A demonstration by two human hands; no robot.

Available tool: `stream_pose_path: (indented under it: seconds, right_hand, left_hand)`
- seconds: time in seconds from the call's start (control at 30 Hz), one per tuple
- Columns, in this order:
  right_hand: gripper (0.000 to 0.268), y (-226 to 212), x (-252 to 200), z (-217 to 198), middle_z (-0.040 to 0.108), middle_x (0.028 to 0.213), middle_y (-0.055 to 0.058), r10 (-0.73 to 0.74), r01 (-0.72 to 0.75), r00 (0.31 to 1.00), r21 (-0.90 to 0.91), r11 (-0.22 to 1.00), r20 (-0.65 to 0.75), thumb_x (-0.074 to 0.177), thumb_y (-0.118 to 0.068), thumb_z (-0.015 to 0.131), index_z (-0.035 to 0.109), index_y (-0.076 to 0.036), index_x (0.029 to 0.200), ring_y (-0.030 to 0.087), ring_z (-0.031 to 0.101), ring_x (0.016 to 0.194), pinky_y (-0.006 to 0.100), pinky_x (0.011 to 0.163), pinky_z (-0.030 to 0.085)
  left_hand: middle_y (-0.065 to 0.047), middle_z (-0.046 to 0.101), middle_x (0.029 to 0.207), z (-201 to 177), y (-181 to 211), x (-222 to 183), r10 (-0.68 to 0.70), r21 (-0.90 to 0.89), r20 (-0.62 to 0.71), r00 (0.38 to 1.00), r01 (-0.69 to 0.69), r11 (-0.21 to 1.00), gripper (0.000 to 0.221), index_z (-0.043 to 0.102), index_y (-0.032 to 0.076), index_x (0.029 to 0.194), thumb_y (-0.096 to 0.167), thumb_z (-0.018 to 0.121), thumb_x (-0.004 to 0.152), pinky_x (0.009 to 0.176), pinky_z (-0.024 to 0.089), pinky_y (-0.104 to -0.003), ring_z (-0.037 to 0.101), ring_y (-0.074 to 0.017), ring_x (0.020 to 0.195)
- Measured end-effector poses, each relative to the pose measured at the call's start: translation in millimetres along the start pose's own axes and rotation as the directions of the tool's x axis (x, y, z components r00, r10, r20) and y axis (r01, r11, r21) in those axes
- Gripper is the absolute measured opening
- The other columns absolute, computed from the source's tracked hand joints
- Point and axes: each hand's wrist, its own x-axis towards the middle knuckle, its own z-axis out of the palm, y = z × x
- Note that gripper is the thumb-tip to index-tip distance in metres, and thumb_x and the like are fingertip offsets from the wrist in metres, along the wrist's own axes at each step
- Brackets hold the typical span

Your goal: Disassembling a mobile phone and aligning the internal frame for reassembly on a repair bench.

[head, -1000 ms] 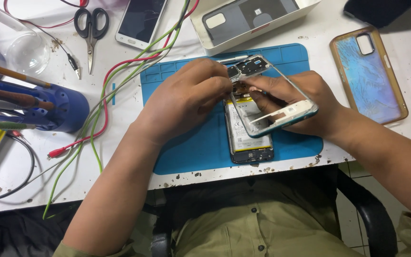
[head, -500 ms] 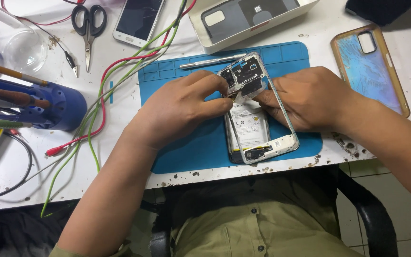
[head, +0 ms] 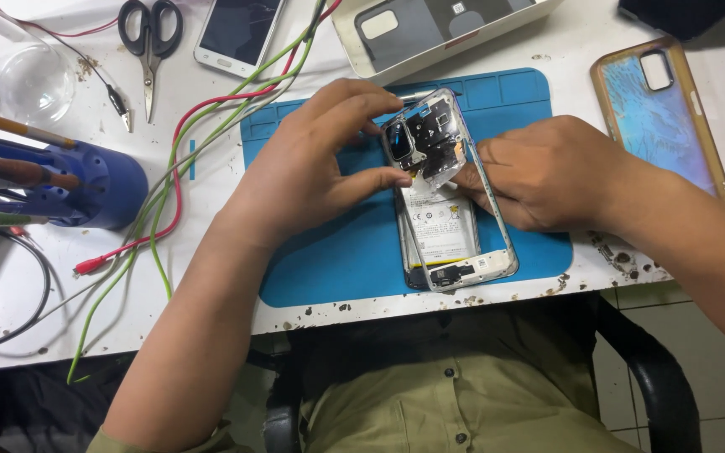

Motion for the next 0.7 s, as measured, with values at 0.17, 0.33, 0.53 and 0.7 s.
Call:
stream_pose_path:
  seconds: [0.17,0.33,0.53,0.7]
  right_hand:
    - [0.008,0,5,-2,0.064,0.078,-0.003,-0.019,0.020,1.000,0.015,1.000,-0.020,0.098,-0.027,0.069,0.075,-0.024,0.103,0.024,0.063,0.063,0.039,0.043,0.041]
    - [0.013,-2,11,-4,0.060,0.071,0.000,0.005,-0.004,1.000,0.056,0.998,-0.026,0.098,-0.021,0.069,0.069,-0.016,0.086,0.026,0.064,0.065,0.040,0.046,0.043]
    - [0.016,0,5,5,0.056,0.068,0.001,0.000,0.000,1.000,0.022,1.000,-0.012,0.095,-0.021,0.070,0.066,-0.017,0.080,0.028,0.060,0.060,0.041,0.046,0.042]
    - [0.020,-2,8,-1,0.056,0.067,0.000,0.021,-0.021,1.000,0.024,0.999,-0.014,0.098,-0.019,0.068,0.064,-0.016,0.079,0.026,0.059,0.060,0.041,0.045,0.039]
  left_hand:
    - [-0.019,0.066,0.128,2,-9,1,0.026,0.011,0.039,0.999,-0.027,1.000,0.049,0.065,-0.002,0.128,0.025,0.084,0.093,0.104,0.052,-0.043,0.065,-0.0344,0.120]
    - [-0.019,0.064,0.131,0,-10,3,0.025,-0.015,0.074,0.997,-0.024,1.000,0.038,0.066,-0.001,0.129,0.016,0.077,0.097,0.105,0.051,-0.044,0.064,-0.0349,0.123]
    - [-0.017,0.064,0.126,5,-8,4,-0.016,-0.058,0.033,0.999,0.018,0.998,0.039,0.066,0.000,0.125,0.013,0.081,0.091,0.106,0.051,-0.042,0.063,-0.0321,0.123]
    - [-0.013,0.066,0.126,3,-6,6,-0.112,-0.073,0.040,0.993,0.114,0.991,0.040,0.067,0.006,0.123,0.014,0.084,0.087,0.098,0.054,-0.037,0.067,-0.0273,0.116]
